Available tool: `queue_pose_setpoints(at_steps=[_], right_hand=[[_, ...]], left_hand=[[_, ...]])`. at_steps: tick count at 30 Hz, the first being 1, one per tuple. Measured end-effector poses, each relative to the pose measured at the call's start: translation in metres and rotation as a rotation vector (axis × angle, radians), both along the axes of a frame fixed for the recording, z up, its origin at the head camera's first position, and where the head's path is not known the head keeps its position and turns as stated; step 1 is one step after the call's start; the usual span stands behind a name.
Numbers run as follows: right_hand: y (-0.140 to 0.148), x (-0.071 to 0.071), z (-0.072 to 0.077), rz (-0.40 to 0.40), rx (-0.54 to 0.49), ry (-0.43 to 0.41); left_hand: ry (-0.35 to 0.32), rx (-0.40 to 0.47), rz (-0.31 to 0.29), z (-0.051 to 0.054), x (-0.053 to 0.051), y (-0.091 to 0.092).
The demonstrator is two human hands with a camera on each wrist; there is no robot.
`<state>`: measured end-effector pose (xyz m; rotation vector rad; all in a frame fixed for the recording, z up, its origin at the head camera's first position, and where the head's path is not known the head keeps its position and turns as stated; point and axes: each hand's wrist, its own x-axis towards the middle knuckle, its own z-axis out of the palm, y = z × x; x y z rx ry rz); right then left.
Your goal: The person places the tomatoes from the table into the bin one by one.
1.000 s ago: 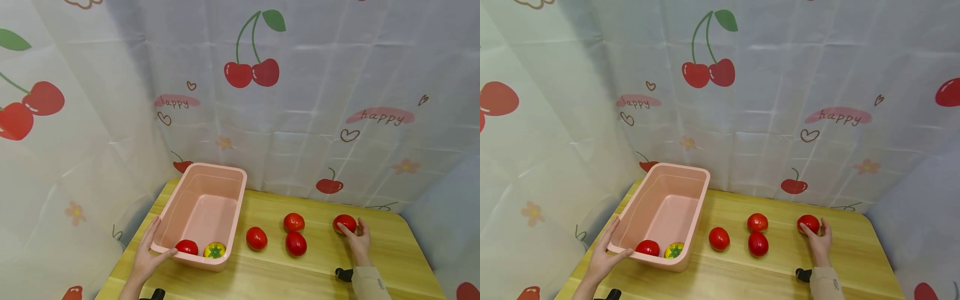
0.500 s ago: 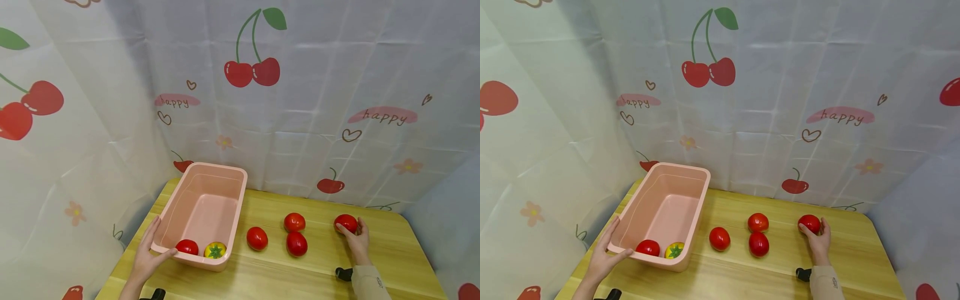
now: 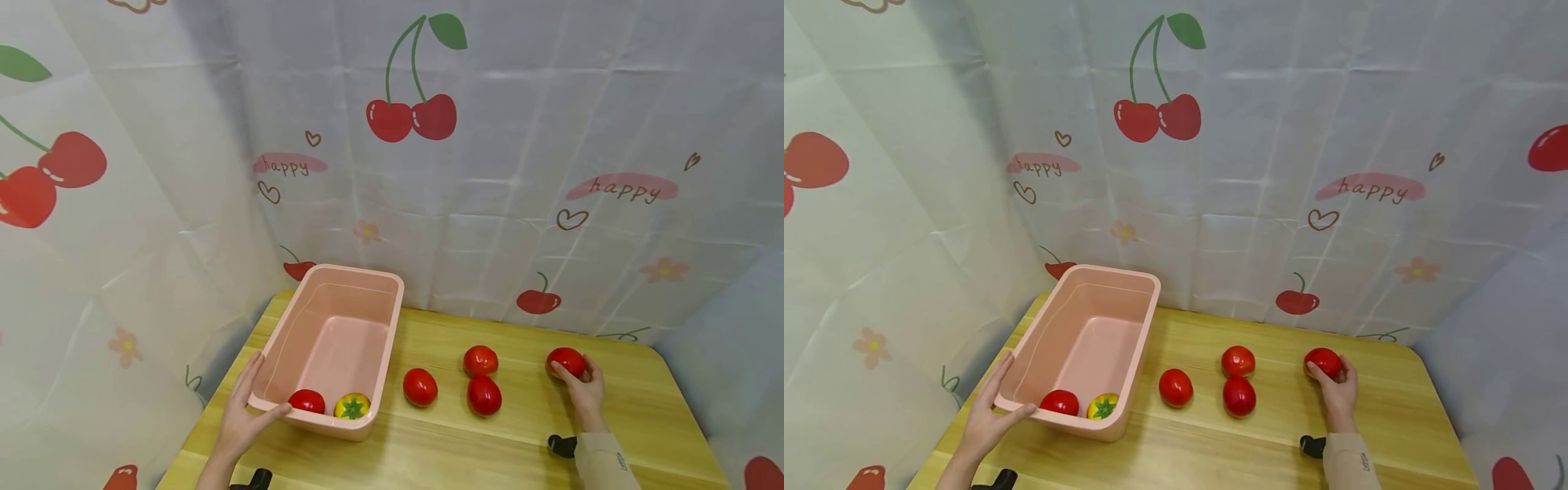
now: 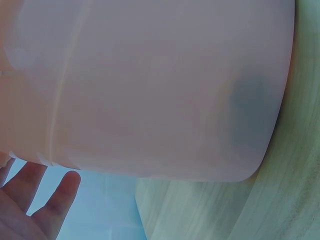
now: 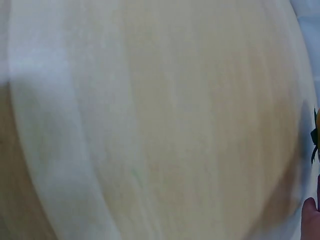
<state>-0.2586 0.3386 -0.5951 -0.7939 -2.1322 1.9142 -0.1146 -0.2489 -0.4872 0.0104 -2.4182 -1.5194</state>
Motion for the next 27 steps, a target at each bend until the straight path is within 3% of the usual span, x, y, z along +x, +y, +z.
queue_pose_setpoints(at_steps=[13, 21, 27], right_hand=[[-0.001, 0.003, 0.016, 0.008, 0.017, 0.019], [0.019, -0.014, -0.013, 0.015, 0.041, 0.059], [0.024, -0.021, -0.025, 0.015, 0.068, 0.089]], left_hand=[[-0.005, 0.002, -0.003, 0.001, 0.0, 0.0], [0.01, 0.002, -0.003, 0.0, 0.0, 0.001], [0.008, 0.002, -0.003, 0.0, 0.0, 0.0]])
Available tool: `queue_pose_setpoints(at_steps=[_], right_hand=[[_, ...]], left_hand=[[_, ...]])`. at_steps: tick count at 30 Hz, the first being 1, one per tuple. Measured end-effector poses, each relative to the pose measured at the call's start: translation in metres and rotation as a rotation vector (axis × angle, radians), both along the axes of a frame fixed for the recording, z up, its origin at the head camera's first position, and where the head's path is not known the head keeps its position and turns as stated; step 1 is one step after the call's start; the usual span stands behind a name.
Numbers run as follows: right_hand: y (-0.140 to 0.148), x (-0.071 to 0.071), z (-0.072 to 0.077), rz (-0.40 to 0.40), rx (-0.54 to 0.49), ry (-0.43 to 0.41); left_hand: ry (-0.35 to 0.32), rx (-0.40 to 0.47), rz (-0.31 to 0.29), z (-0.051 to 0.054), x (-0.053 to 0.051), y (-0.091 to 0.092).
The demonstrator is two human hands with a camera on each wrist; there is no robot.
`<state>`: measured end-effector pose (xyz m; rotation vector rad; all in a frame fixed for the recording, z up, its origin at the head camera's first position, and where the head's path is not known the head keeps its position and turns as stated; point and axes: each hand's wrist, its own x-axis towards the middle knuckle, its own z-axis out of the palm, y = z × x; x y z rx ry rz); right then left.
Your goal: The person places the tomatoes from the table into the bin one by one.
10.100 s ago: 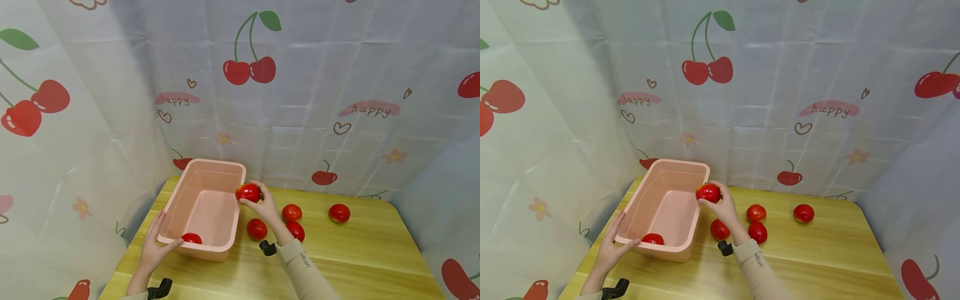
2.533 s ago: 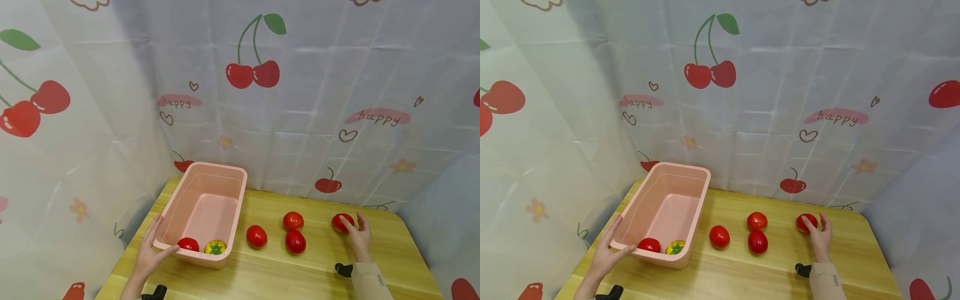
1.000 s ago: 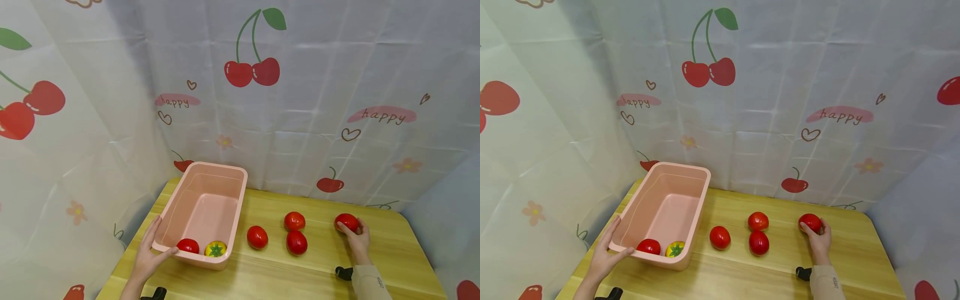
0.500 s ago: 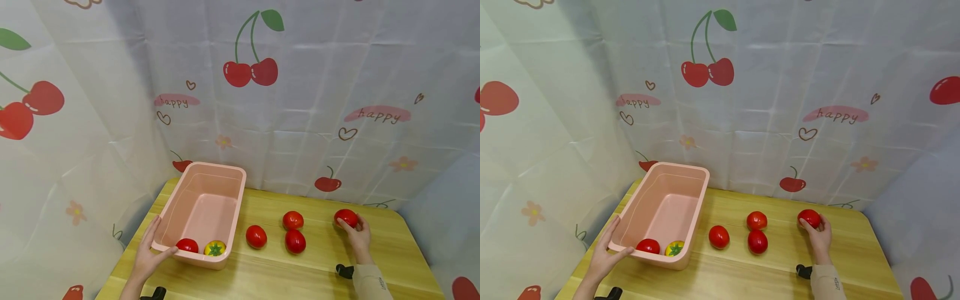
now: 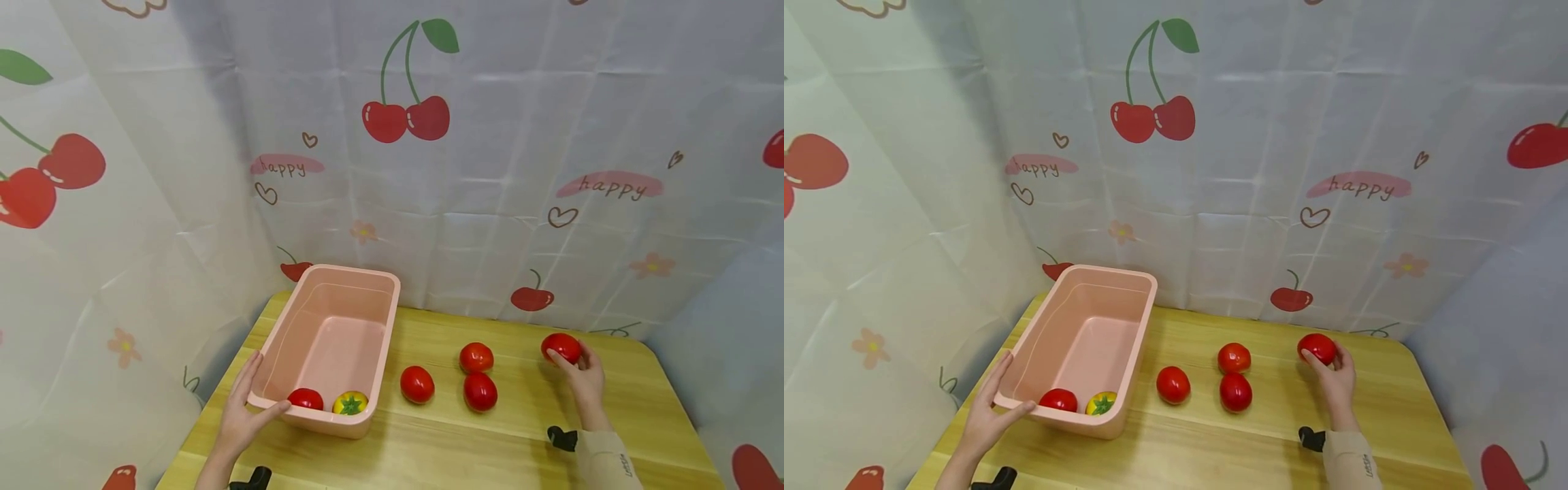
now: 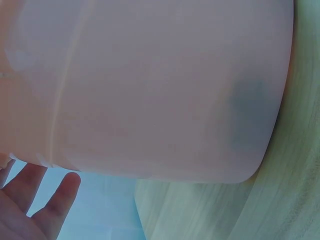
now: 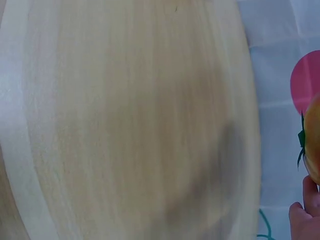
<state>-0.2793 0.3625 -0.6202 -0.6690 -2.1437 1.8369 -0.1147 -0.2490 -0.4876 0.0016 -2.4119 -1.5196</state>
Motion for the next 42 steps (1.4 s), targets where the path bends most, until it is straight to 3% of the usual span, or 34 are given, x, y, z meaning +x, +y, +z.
queue_pose_setpoints(at_steps=[7, 15, 18, 23, 24, 30, 32, 36, 38, 42], right_hand=[[-0.002, -0.004, 0.001, 0.02, 0.028, 0.026], [-0.014, 0.0, 0.018, 0.079, 0.105, 0.036], [-0.016, -0.003, 0.017, 0.098, 0.105, 0.054], [-0.014, -0.014, 0.0, 0.125, 0.149, 0.086], [-0.018, -0.01, 0.006, 0.161, 0.115, 0.116], [-0.027, -0.014, 0.006, 0.183, 0.151, 0.159], [-0.027, -0.02, 0.001, 0.167, 0.188, 0.156], [-0.037, -0.015, 0.017, 0.23, 0.103, 0.209], [-0.046, -0.007, 0.034, 0.286, 0.022, 0.236], [-0.052, -0.014, 0.026, 0.288, 0.101, 0.24]], left_hand=[[0.005, -0.004, 0.004, 0.001, 0.0, 0.0], [-0.011, -0.019, 0.002, 0.001, 0.001, 0.0], [-0.015, -0.018, 0.0, 0.001, 0.001, 0.0], [-0.015, -0.018, -0.005, 0.002, 0.001, 0.0], [-0.014, -0.018, -0.006, 0.002, 0.002, 0.0], [-0.013, -0.028, 0.0, 0.001, 0.002, -0.001], [-0.012, -0.028, -0.003, -0.001, 0.001, -0.001], [-0.01, -0.023, -0.008, -0.013, -0.004, -0.007], [-0.015, -0.022, -0.006, -0.021, -0.007, -0.011], [-0.014, -0.027, 0.003, -0.033, -0.01, -0.017]])
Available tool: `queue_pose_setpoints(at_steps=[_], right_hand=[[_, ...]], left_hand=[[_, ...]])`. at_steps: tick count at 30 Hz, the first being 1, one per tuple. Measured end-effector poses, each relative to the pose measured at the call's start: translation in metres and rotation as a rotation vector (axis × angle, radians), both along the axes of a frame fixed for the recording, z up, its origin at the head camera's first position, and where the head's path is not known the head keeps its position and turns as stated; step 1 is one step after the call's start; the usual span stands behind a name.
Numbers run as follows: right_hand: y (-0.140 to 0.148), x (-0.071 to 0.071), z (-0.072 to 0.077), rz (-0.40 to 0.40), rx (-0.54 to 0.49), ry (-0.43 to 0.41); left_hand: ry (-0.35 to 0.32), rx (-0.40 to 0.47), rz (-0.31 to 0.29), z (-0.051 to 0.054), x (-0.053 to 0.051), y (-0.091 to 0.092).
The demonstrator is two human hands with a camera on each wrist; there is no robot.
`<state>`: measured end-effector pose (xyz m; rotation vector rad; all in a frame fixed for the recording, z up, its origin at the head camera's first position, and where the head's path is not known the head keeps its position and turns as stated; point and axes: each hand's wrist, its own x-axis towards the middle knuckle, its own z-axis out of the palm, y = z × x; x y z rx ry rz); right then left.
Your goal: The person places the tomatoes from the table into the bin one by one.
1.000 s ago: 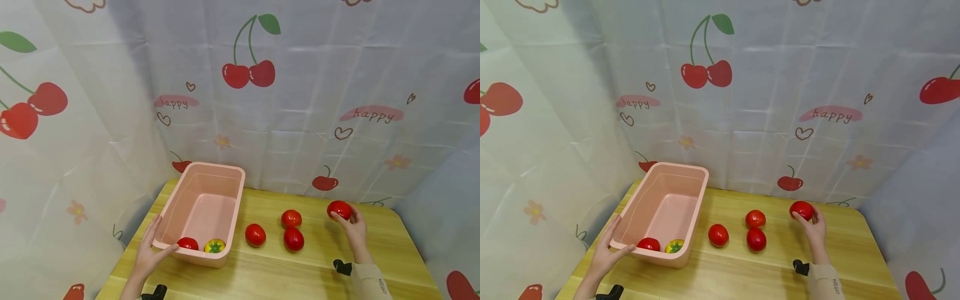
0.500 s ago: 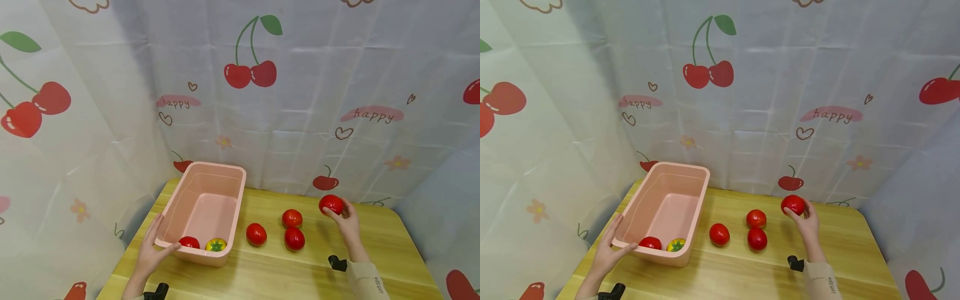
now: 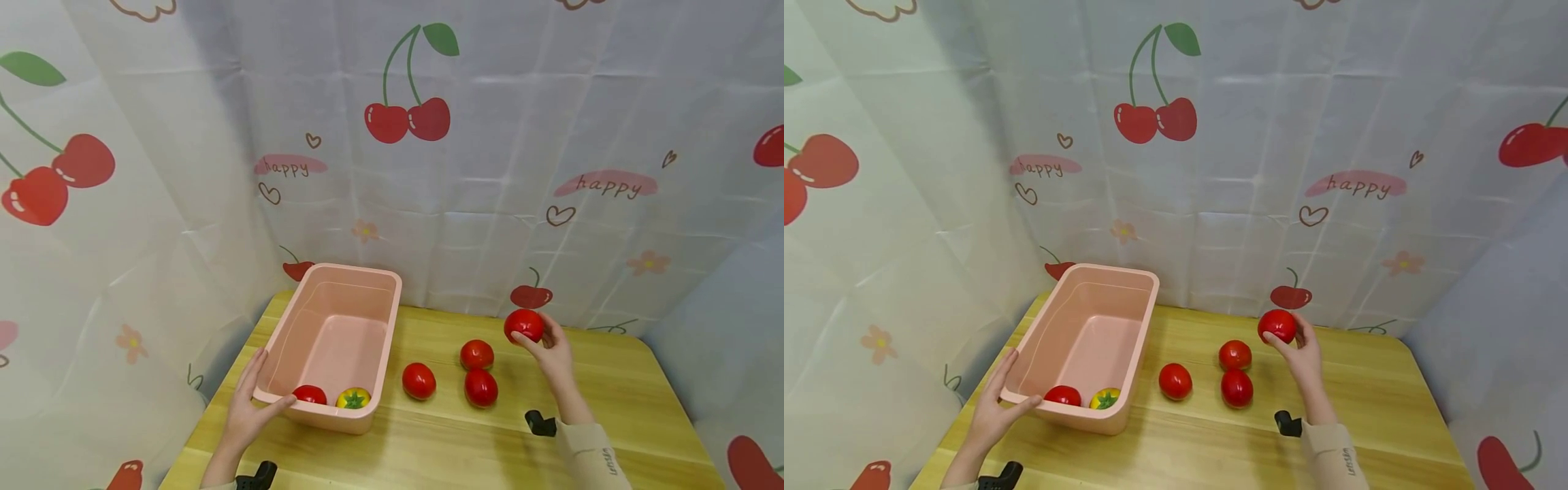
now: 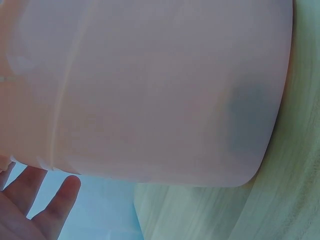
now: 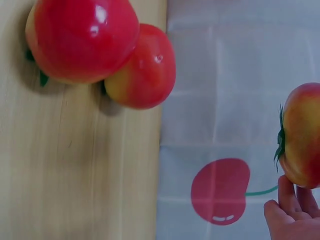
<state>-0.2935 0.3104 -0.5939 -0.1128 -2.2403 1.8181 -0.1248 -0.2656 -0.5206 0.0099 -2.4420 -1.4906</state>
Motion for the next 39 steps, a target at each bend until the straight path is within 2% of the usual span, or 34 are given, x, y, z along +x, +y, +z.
queue_pose_setpoints(at_steps=[3, 5, 9, 12, 14, 22, 30, 34, 39], right_hand=[[-0.008, -0.003, 0.0, -0.025, 0.074, -0.006], [-0.023, 0.009, 0.021, 0.004, 0.032, 0.007], [-0.057, 0.038, 0.08, 0.057, -0.017, -0.029], [-0.075, 0.05, 0.108, 0.065, 0.014, -0.074], [-0.082, 0.054, 0.116, 0.076, 0.019, -0.083], [-0.102, 0.052, 0.125, 0.127, 0.035, -0.066], [-0.124, 0.049, 0.13, 0.184, 0.007, -0.031], [-0.134, 0.049, 0.134, 0.207, -0.001, -0.034], [-0.146, 0.049, 0.139, 0.231, -0.002, -0.048]], left_hand=[[0.01, 0.001, -0.001, -0.002, 0.0, -0.001], [0.013, 0.004, -0.001, -0.002, 0.0, -0.001], [0.013, 0.001, 0.0, -0.002, 0.0, 0.0], [0.014, 0.0, -0.001, -0.002, -0.001, 0.0], [0.015, 0.001, -0.003, -0.002, -0.001, -0.001], [0.003, 0.012, 0.009, 0.0, -0.001, 0.001], [0.003, 0.013, 0.0, 0.029, 0.01, 0.015], [0.003, 0.009, 0.005, 0.035, 0.012, 0.018], [0.01, 0.01, 0.003, 0.035, 0.012, 0.018]])
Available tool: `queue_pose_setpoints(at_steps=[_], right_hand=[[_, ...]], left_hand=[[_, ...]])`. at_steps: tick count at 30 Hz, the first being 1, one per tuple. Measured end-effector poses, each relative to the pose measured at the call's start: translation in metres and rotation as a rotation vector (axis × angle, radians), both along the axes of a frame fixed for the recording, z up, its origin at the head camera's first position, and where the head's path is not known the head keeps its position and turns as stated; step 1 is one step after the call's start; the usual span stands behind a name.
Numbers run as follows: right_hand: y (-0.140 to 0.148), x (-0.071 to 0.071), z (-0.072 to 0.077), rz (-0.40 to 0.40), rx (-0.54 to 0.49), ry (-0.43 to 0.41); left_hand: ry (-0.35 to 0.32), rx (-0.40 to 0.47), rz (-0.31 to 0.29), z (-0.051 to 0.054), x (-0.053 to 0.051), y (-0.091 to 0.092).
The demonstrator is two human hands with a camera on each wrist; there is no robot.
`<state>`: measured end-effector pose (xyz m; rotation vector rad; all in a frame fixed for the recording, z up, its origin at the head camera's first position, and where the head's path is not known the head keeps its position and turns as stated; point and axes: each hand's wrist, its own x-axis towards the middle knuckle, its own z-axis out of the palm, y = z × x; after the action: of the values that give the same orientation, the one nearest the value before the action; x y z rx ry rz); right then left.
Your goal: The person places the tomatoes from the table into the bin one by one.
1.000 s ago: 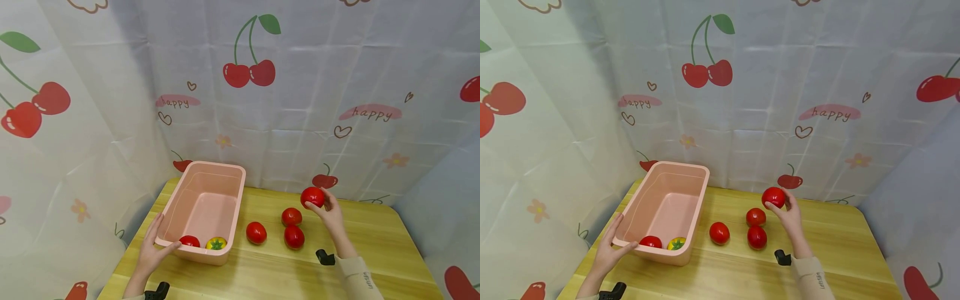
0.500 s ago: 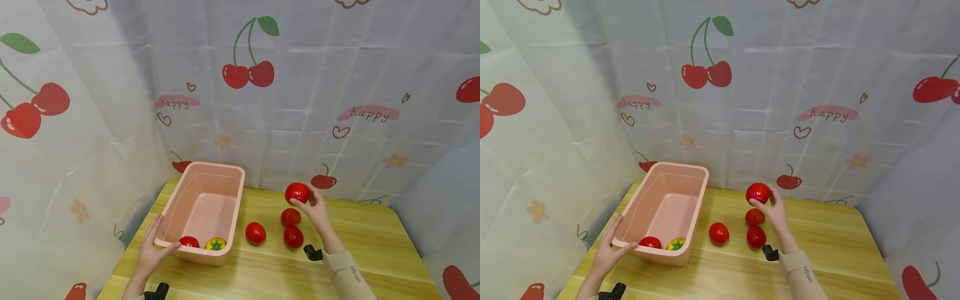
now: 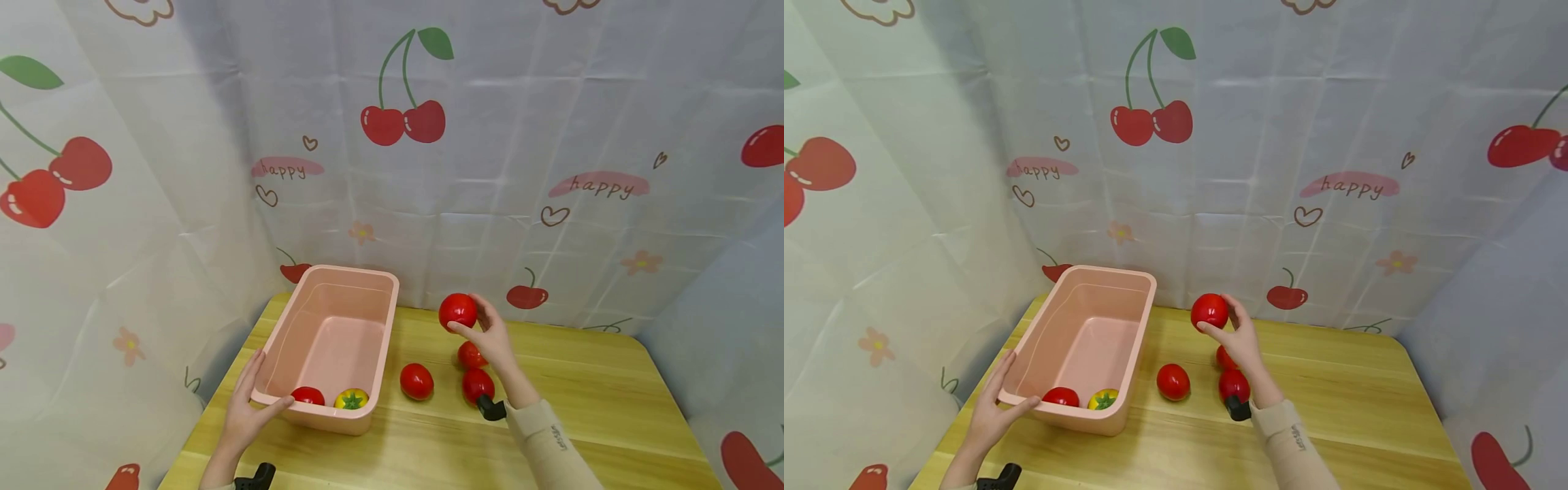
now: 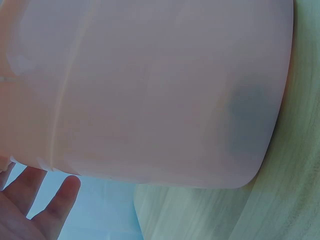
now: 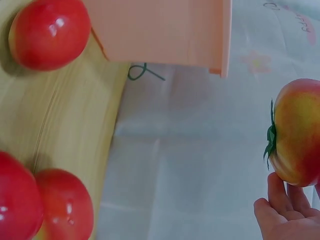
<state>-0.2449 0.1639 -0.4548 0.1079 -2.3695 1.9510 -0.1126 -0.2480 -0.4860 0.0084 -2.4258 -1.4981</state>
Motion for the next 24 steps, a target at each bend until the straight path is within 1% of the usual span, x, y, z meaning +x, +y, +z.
queue_pose_setpoints(at_steps=[10, 14, 21, 24], right_hand=[[-0.024, -0.001, 0.005, 0.072, -0.037, 0.026], [-0.035, 0.0, 0.005, 0.08, -0.048, 0.038], [-0.053, 0.003, 0.006, 0.138, -0.083, 0.08], [-0.06, 0.005, 0.007, 0.149, -0.093, 0.086]], left_hand=[[-0.012, -0.003, -0.002, -0.001, 0.0, 0.0], [-0.011, -0.006, -0.002, -0.001, 0.0, 0.0], [-0.008, 0.006, -0.004, -0.001, 0.0, 0.0], [-0.006, 0.016, -0.008, -0.001, -0.001, -0.001]])
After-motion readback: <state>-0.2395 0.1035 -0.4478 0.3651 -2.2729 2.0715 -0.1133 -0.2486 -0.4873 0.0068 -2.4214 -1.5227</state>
